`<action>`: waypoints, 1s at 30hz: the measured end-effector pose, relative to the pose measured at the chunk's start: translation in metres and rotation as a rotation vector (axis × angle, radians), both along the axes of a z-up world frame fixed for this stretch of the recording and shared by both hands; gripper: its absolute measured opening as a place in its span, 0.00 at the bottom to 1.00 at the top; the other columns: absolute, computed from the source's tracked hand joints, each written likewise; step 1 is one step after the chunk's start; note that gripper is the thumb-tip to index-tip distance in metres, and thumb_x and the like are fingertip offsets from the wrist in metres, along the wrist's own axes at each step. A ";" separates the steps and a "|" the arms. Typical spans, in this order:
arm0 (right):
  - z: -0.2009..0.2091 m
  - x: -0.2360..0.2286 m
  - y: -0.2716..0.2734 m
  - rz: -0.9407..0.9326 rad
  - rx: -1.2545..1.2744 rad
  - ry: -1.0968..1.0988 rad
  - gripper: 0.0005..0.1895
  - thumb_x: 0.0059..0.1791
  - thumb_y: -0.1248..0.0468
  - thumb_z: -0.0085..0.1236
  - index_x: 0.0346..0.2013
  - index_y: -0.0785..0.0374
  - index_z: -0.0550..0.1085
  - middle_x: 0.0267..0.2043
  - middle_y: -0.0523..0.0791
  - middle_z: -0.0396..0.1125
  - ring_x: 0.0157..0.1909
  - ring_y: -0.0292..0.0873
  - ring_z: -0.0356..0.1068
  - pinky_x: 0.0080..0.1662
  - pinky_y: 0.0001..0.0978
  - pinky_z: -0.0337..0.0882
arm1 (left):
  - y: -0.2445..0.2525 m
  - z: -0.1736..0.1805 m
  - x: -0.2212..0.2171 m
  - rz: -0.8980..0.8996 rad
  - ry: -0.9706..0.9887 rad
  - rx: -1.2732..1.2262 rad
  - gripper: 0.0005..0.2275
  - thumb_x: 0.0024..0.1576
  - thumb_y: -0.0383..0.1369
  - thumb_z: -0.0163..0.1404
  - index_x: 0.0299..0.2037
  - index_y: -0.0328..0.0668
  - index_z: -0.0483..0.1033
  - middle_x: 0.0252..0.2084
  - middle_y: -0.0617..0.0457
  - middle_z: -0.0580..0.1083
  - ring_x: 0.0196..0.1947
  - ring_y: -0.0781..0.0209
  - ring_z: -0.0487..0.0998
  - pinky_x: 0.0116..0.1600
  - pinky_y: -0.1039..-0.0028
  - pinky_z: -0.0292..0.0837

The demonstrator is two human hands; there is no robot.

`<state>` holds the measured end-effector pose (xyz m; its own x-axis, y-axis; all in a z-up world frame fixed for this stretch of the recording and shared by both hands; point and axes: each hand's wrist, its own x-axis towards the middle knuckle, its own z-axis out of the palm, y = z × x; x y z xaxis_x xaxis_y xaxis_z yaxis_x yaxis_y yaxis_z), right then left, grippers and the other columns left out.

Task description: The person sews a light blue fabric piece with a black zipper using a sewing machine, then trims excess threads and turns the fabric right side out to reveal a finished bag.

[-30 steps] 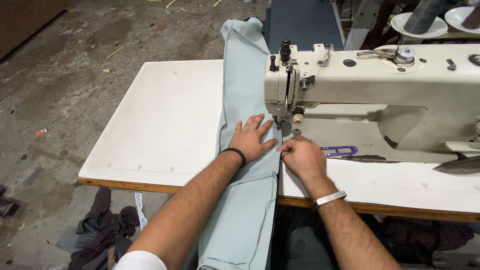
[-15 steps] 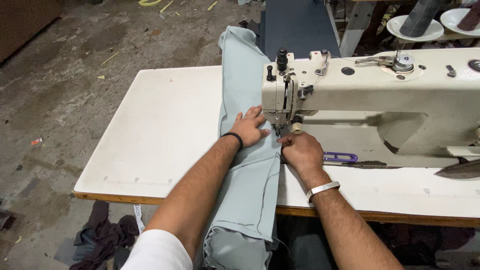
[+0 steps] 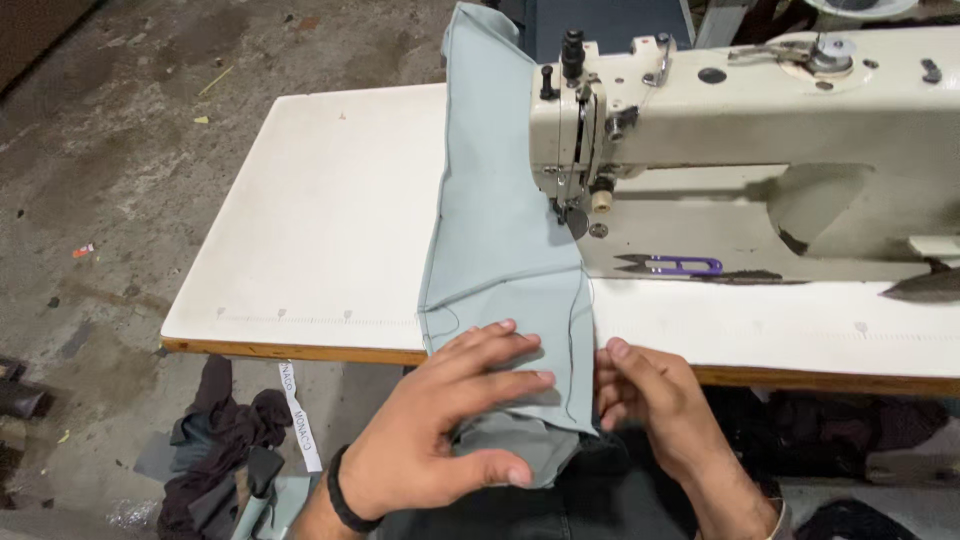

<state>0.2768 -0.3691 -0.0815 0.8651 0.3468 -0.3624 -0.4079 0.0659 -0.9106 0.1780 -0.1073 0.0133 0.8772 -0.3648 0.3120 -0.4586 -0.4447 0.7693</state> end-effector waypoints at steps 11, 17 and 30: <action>-0.032 -0.069 -0.016 0.096 0.117 0.243 0.17 0.52 0.57 0.57 0.35 0.71 0.79 0.25 0.43 0.67 0.26 0.34 0.70 0.33 0.26 0.78 | -0.051 -0.052 -0.034 0.190 0.014 0.104 0.09 0.52 0.33 0.63 0.43 0.48 0.83 0.52 0.52 0.81 0.60 0.54 0.79 0.71 0.51 0.61; -0.058 -0.084 0.000 0.059 0.049 0.393 0.13 0.51 0.59 0.57 0.36 0.69 0.79 0.30 0.48 0.75 0.31 0.40 0.77 0.33 0.27 0.77 | -0.053 -0.080 -0.041 0.189 0.009 0.110 0.09 0.51 0.32 0.63 0.41 0.47 0.84 0.54 0.52 0.80 0.61 0.54 0.78 0.72 0.52 0.60; -0.052 -0.086 0.003 0.080 0.297 0.466 0.09 0.51 0.65 0.59 0.39 0.72 0.76 0.31 0.48 0.74 0.30 0.38 0.75 0.33 0.25 0.77 | -0.024 -0.091 -0.046 0.633 -0.352 0.319 0.31 0.36 0.16 0.54 0.55 0.44 0.79 0.62 0.39 0.73 0.59 0.44 0.74 0.58 0.60 0.73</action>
<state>0.1910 -0.3661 -0.1331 0.6035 0.5505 -0.5768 -0.7772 0.2443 -0.5799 0.1317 -0.1311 -0.0781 0.8171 0.0520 0.5742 -0.2378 -0.8769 0.4178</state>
